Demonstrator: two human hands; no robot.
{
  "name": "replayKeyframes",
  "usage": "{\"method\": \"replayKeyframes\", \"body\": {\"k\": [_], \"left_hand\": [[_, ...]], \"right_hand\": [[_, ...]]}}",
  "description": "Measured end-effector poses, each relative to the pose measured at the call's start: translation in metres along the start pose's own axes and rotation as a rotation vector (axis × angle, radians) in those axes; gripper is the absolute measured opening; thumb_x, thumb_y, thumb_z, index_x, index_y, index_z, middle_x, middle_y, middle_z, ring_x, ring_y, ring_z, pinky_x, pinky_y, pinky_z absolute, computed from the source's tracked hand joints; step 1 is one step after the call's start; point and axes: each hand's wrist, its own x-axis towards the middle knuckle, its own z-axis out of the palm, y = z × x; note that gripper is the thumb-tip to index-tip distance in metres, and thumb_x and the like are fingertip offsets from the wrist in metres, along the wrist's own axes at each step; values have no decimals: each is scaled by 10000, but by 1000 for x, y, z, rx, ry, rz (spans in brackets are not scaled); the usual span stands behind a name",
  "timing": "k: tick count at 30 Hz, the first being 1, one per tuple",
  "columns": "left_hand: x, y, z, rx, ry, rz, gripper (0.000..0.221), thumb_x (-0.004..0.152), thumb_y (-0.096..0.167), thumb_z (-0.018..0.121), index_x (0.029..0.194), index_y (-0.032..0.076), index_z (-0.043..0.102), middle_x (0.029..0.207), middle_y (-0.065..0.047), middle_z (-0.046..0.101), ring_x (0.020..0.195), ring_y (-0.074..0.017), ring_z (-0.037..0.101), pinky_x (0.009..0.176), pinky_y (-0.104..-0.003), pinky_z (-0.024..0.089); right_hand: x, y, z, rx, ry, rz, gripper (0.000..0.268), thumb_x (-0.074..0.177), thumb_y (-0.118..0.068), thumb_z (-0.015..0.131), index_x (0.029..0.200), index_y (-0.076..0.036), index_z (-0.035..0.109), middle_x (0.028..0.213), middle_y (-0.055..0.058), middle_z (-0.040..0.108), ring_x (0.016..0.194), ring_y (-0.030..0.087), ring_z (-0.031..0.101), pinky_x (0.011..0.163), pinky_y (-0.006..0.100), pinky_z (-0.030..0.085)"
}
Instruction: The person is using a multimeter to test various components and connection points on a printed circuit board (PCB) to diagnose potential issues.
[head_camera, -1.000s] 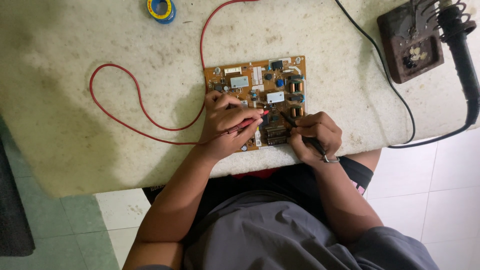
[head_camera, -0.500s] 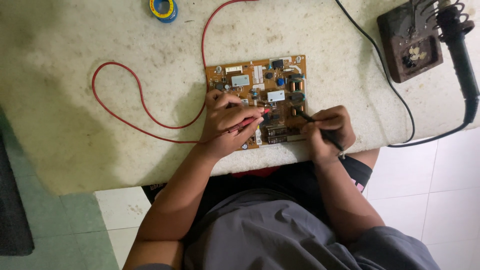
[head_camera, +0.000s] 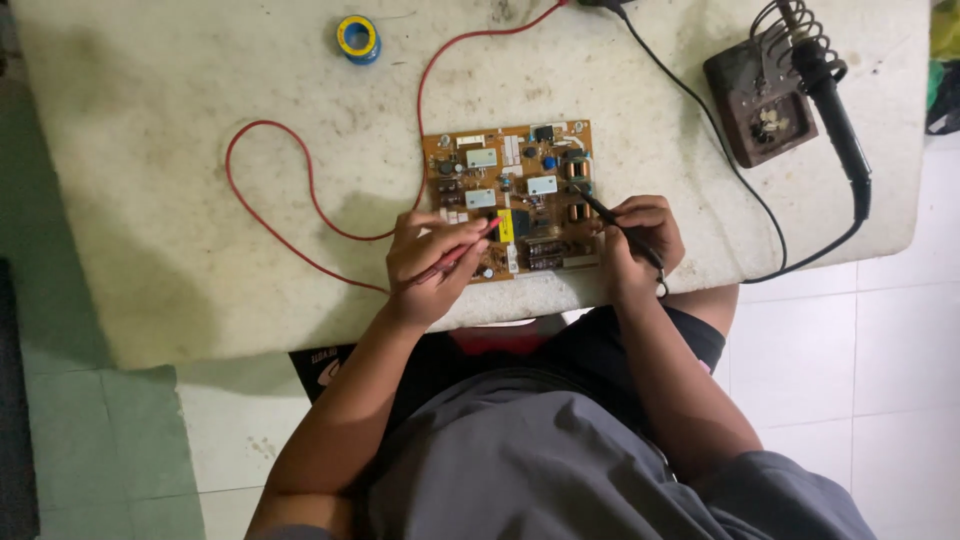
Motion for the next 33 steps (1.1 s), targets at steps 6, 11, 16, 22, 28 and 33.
{"method": "replayKeyframes", "body": {"k": [6, 11, 16, 22, 28, 33], "left_hand": [[-34, 19, -30, -70, 50, -128, 118, 829, -24, 842, 910, 22, 770, 970, -77, 801, 740, -186, 685, 707, -271, 550], [-40, 24, -29, -58, 87, -78, 112, 813, -45, 846, 883, 3, 774, 939, -100, 804, 700, -196, 692, 664, -270, 559], [-34, 25, -25, -103, 49, -32, 105, 810, -49, 833, 873, -3, 763, 923, -110, 805, 677, -201, 678, 633, -268, 555], [-36, 21, -22, -73, 23, -43, 110, 795, -31, 844, 863, 15, 770, 905, -86, 805, 675, -206, 676, 635, -259, 558], [-31, 27, -20, -56, 12, -120, 119, 809, -26, 849, 885, 32, 777, 862, -86, 781, 662, -229, 669, 647, -290, 560], [-29, 24, -15, -43, 9, -206, 112, 825, -5, 857, 892, 20, 771, 848, -107, 775, 666, -249, 699, 639, -308, 567]], "right_hand": [[-14, -33, 13, -26, -72, -77, 162, 847, 124, 766, 852, 119, 605, 883, 275, 567, 658, 337, 694, 591, 378, 591], [-30, -73, 40, -35, -177, -133, 138, 810, 119, 771, 801, 86, 638, 845, 276, 607, 602, 333, 695, 540, 344, 569], [-34, -69, 45, -53, -255, -177, 161, 772, 122, 790, 768, 38, 652, 805, 225, 650, 531, 280, 660, 467, 311, 524], [-45, -56, 46, -52, -204, -293, 191, 763, 103, 758, 680, -11, 629, 716, 186, 645, 451, 208, 507, 407, 295, 434], [-38, -59, 51, -18, -217, -322, 216, 739, 188, 676, 684, -3, 593, 695, 195, 605, 438, 229, 516, 406, 317, 448], [-40, -56, 47, 0, -253, -278, 214, 744, 195, 696, 693, 12, 599, 704, 207, 616, 432, 262, 553, 401, 346, 460]]}}
